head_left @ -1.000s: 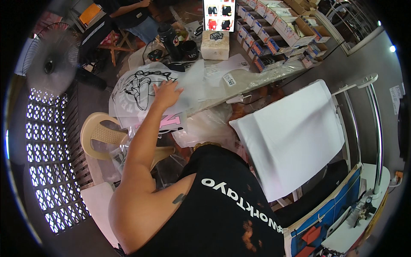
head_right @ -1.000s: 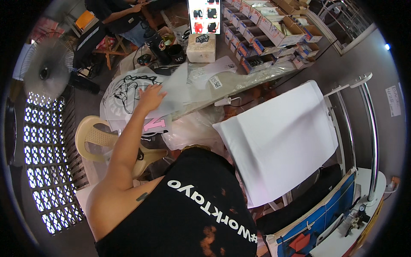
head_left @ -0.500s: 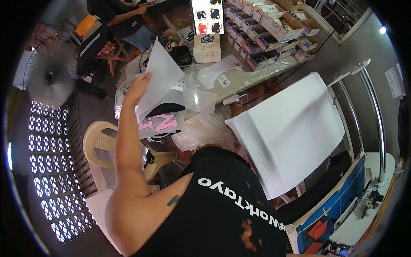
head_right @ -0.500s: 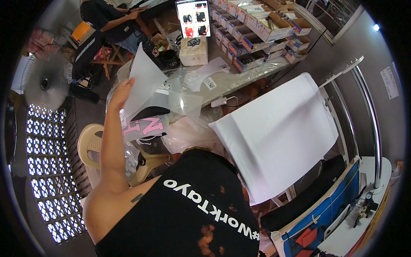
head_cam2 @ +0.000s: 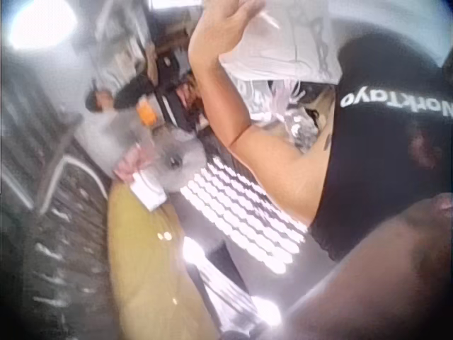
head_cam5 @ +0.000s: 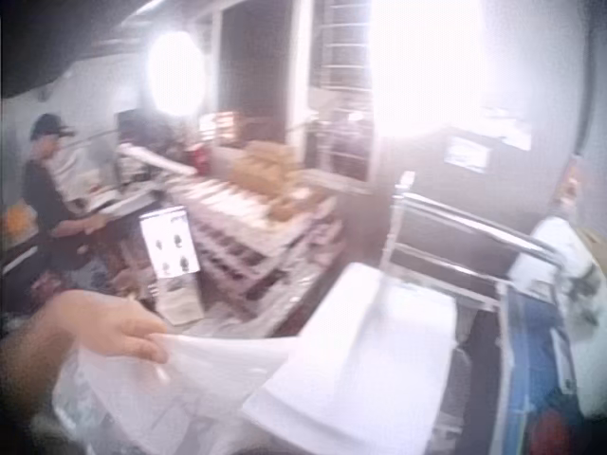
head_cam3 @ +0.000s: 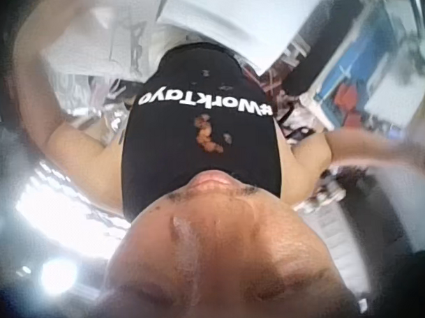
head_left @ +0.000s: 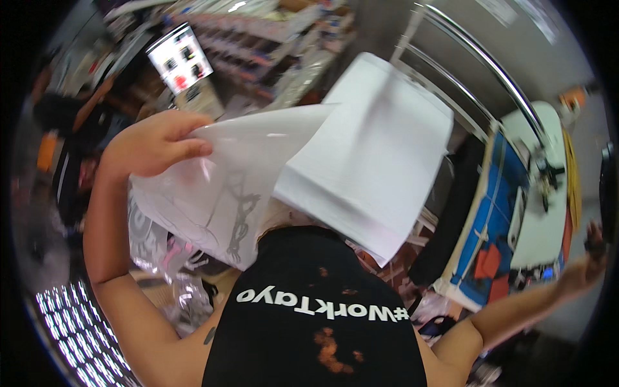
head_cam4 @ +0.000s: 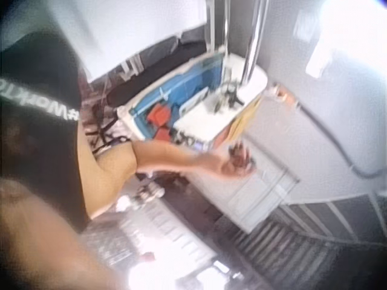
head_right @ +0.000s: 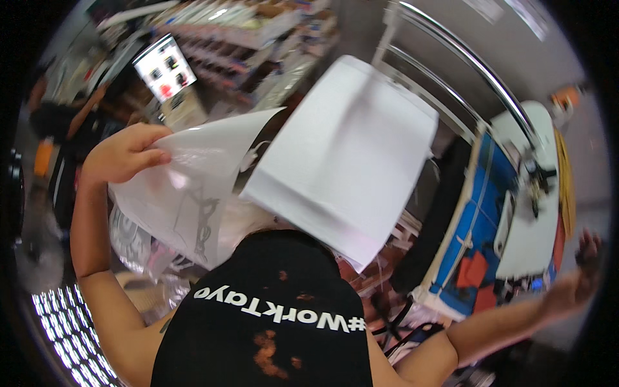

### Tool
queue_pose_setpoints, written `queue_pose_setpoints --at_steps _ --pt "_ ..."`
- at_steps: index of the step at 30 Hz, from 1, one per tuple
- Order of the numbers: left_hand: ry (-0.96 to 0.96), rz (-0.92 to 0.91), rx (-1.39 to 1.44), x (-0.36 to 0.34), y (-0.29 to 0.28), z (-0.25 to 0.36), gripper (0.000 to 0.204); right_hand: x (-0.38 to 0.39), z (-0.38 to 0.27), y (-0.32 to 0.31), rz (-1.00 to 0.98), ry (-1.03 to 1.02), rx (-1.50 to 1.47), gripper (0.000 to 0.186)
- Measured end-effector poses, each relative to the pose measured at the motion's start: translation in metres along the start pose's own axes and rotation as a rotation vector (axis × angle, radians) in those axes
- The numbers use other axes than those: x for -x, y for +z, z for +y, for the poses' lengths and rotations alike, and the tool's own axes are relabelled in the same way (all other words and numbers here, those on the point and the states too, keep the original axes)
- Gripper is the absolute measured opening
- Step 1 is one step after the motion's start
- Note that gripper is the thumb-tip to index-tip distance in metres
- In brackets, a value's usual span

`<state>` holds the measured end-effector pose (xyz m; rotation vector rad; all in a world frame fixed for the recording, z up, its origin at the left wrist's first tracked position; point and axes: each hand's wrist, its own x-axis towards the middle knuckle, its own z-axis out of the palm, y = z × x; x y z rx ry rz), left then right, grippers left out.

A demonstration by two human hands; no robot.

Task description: The person prepares shirts for printing by aligning them on a heat press and trimming designs with scissors.

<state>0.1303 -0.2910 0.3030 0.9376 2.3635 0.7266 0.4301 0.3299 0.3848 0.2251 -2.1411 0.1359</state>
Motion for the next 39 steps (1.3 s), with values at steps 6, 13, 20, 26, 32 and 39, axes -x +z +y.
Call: queue_pose_setpoints --at_steps 6,13,20,26,32,39 --pt "0.233 -0.269 0.018 -0.24 0.045 0.007 0.034 0.062 -0.066 0.082 0.193 0.609 -0.27 0.036" --pt "0.606 0.479 -0.104 -0.305 0.128 0.014 0.008 0.209 -0.168 0.16 -0.278 1.234 -0.366 0.042" --pt "0.544 0.215 -0.316 -0.245 0.255 -0.053 0.041 0.302 -0.271 0.208 -0.15 1.895 -0.905 0.044" --pt "0.733 0.096 -0.075 -0.321 0.251 -0.048 0.022 0.282 -0.255 0.24 -0.188 1.917 -1.243 0.051" --pt "0.877 0.037 -0.106 -0.325 0.242 -0.056 0.032 0.264 -0.259 0.27 -0.184 1.932 -1.235 0.049" --pt "0.914 0.084 -0.026 -0.278 0.302 -0.001 0.041 0.243 -0.269 0.295 -0.178 1.9 -1.151 0.048"
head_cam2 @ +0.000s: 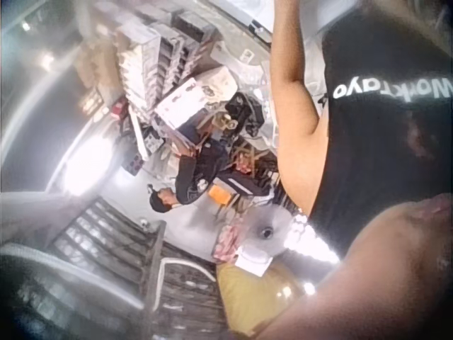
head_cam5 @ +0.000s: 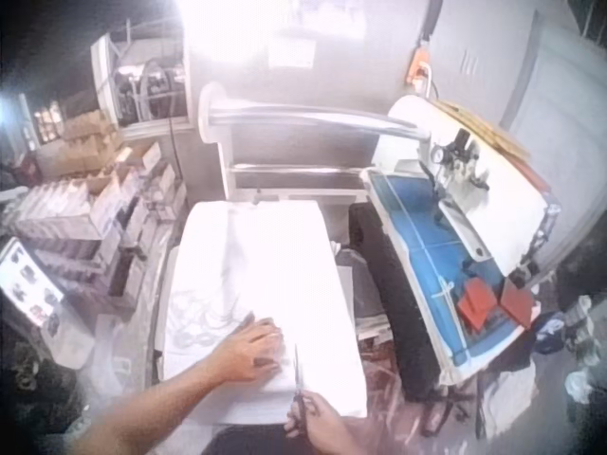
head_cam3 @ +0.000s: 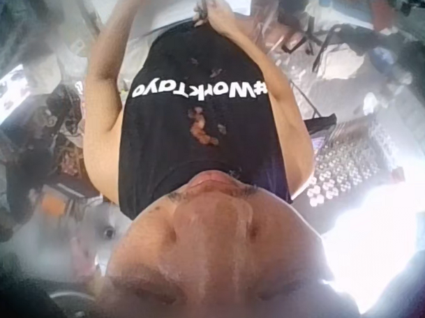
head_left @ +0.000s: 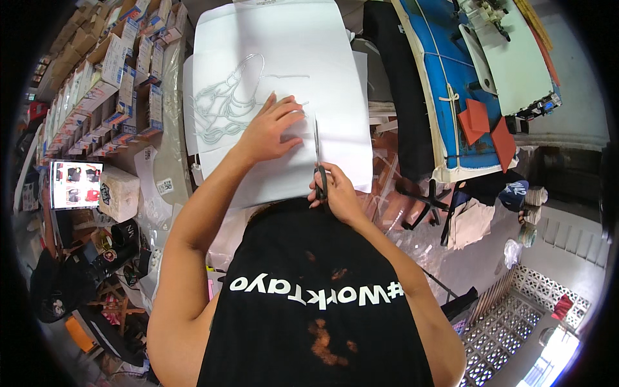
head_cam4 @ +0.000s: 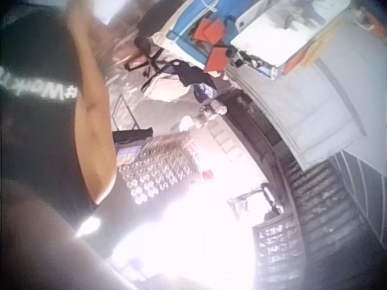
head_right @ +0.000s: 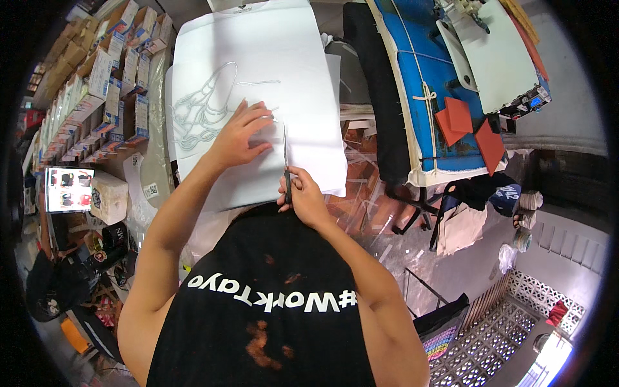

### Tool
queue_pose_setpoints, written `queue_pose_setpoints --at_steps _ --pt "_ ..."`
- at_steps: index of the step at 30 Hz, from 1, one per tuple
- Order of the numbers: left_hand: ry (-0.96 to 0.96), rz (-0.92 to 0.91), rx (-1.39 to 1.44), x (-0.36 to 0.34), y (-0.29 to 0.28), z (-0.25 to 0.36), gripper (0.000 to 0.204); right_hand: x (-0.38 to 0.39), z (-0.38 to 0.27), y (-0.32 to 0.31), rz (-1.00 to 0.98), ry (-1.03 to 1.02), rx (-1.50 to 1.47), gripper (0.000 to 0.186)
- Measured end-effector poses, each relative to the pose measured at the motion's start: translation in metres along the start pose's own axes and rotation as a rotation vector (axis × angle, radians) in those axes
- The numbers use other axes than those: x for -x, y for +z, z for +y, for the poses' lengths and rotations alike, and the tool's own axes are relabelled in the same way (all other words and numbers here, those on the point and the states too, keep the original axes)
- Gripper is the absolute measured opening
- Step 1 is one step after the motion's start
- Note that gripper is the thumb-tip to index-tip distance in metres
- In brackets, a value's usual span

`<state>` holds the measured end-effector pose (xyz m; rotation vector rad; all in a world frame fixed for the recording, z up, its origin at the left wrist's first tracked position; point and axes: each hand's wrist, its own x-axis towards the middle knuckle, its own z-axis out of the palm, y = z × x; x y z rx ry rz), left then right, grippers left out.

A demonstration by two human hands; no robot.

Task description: The person prepares shirts for printing by aligning them on a heat press and trimming designs with scissors.

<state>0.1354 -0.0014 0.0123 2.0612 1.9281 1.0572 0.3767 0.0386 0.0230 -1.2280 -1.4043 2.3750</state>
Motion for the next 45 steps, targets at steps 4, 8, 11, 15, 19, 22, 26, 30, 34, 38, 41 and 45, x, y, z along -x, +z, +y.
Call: queue_pose_setpoints --at_steps 4,8,11,15,19,22,26,30,34,38,41,45 --pt "0.043 0.058 -0.045 -0.004 0.016 0.004 0.025 -0.006 -0.003 0.003 0.025 -0.026 0.028 0.049" --pt "0.064 0.137 -0.06 -0.006 0.022 0.007 0.013 -0.006 -0.006 0.004 0.034 -0.031 0.052 0.049" --pt "0.071 0.148 -0.078 -0.006 0.023 0.007 0.012 -0.007 -0.007 0.003 0.037 -0.021 0.076 0.048" --pt "0.076 0.151 -0.072 -0.005 0.024 0.006 0.011 -0.005 -0.011 0.004 0.056 -0.019 0.083 0.047" --pt "0.058 0.15 -0.083 -0.004 0.027 0.005 0.006 -0.004 -0.011 0.005 0.072 0.005 0.095 0.044" --pt "0.067 0.164 -0.097 -0.004 0.027 0.006 0.007 0.0 -0.011 0.005 0.087 0.014 0.094 0.048" --pt "0.108 0.202 -0.077 -0.005 0.02 0.017 0.012 -0.011 -0.018 0.009 0.128 -0.009 0.064 0.039" --pt "0.113 0.217 -0.038 -0.005 0.012 0.03 0.016 -0.026 -0.03 0.01 0.149 -0.041 0.033 0.035" --pt "0.109 0.235 -0.023 -0.004 0.009 0.033 0.017 -0.028 -0.031 0.01 0.149 -0.036 0.025 0.034" --pt "0.119 0.261 -0.023 -0.002 0.001 0.041 0.014 -0.043 -0.042 0.011 0.179 -0.068 0.058 0.031" --pt "0.128 0.272 -0.025 0.002 -0.003 0.047 0.013 -0.057 -0.046 0.01 0.186 -0.072 0.031 0.034" --pt "0.14 0.303 -0.031 0.006 -0.01 0.053 0.011 -0.062 -0.061 0.015 0.21 -0.071 0.044 0.032"
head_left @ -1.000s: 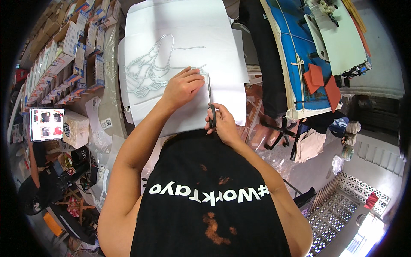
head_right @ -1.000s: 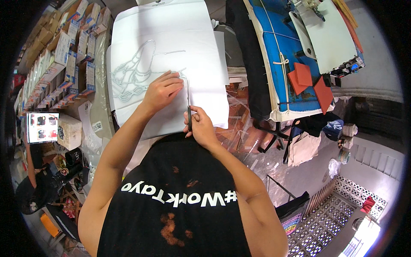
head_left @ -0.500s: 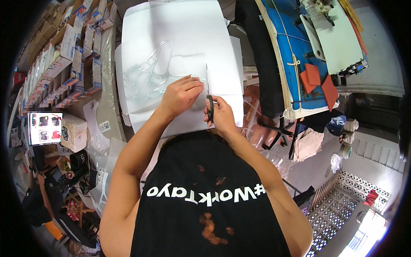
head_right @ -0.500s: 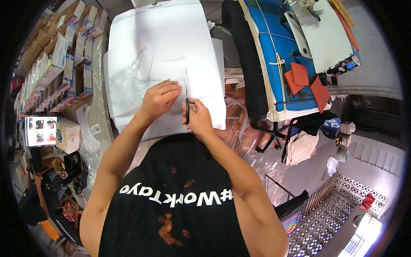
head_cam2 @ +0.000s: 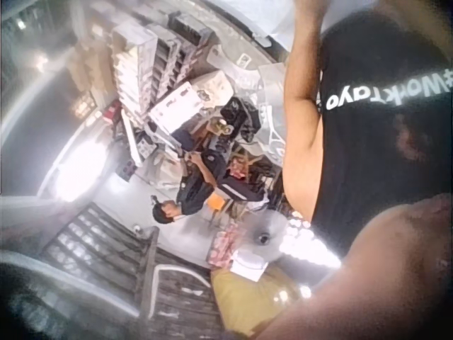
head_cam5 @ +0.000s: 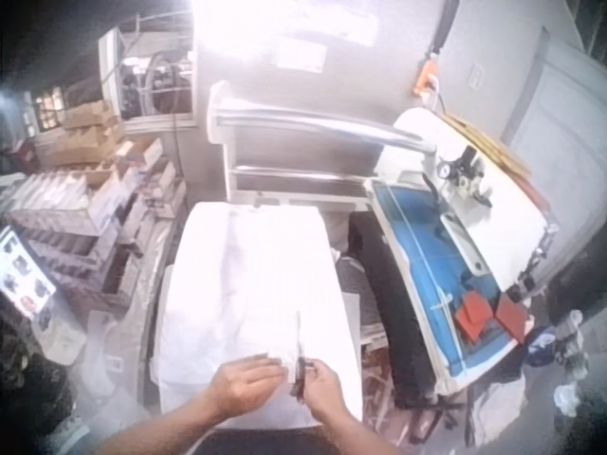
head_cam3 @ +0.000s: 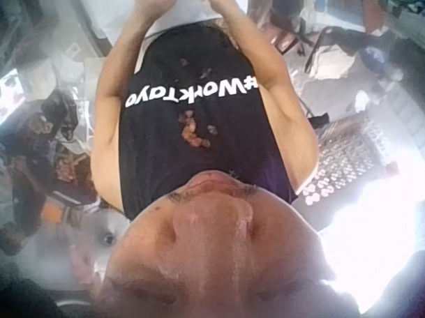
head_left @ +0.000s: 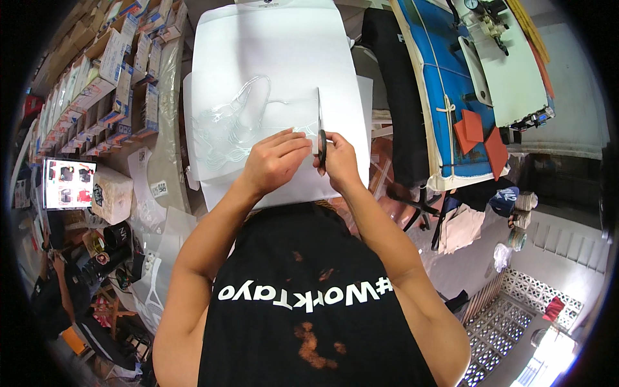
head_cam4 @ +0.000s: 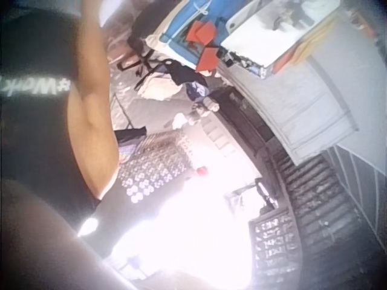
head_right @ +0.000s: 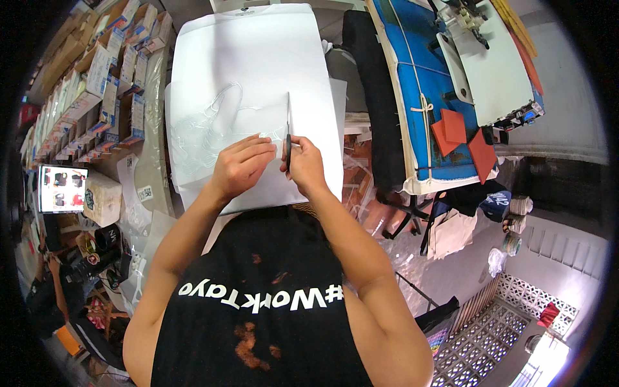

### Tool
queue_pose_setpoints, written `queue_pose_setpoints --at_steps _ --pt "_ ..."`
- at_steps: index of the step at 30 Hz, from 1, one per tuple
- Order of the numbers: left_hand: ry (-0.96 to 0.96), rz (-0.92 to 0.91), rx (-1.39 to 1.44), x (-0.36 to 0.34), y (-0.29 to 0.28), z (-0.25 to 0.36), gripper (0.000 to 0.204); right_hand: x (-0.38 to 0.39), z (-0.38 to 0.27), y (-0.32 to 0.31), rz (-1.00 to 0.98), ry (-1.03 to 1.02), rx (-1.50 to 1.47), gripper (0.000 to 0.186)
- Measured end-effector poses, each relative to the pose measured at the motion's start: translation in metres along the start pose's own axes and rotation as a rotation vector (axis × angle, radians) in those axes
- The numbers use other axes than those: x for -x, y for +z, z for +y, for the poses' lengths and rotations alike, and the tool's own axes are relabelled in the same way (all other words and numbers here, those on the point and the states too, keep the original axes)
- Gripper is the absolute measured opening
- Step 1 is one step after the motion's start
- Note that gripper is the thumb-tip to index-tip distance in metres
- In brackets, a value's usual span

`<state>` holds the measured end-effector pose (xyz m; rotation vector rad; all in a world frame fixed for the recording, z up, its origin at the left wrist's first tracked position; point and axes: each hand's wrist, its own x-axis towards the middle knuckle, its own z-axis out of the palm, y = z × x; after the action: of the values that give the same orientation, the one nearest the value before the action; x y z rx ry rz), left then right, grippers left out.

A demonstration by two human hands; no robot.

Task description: The person prepares shirts for printing by aligning them on a heat press and trimming designs with scissors.

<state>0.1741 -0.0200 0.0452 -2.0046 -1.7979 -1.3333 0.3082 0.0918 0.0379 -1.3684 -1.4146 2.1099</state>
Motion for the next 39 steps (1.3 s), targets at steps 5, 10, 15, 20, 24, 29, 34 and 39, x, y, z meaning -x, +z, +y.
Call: queue_pose_setpoints --at_steps 5,10,15,20,24,29,34,39 --pt "-0.218 -0.217 0.007 0.007 -0.018 0.021 0.034 -0.053 -0.014 -0.003 0.008 -0.119 0.102 0.03" --pt "-0.654 -0.236 -0.478 0.03 -0.003 -0.006 0.073 -0.043 -0.021 -0.025 0.117 -0.204 0.169 0.036" --pt "-0.378 -0.324 -0.406 0.032 -0.016 -0.064 0.047 0.013 -0.008 -0.095 -0.14 -0.096 0.131 0.038" --pt "-0.299 -0.443 -0.134 0.016 -0.045 -0.103 0.039 0.076 0.039 -0.109 -0.437 0.317 0.134 0.033" --pt "-0.222 -0.371 -0.095 0.01 -0.031 -0.087 0.039 0.068 0.065 -0.071 -0.392 0.139 0.062 0.047" --pt "-0.211 -0.34 -0.024 0.009 0.001 -0.044 0.037 0.062 0.056 -0.017 -0.219 0.096 -0.025 0.047" --pt "-0.127 -0.212 -0.042 0.01 0.021 -0.039 0.016 0.061 0.046 -0.013 -0.191 0.072 0.052 0.049" --pt "-0.09 -0.133 -0.063 0.013 0.028 -0.04 0.009 0.06 0.045 -0.014 -0.19 0.065 0.049 0.044"
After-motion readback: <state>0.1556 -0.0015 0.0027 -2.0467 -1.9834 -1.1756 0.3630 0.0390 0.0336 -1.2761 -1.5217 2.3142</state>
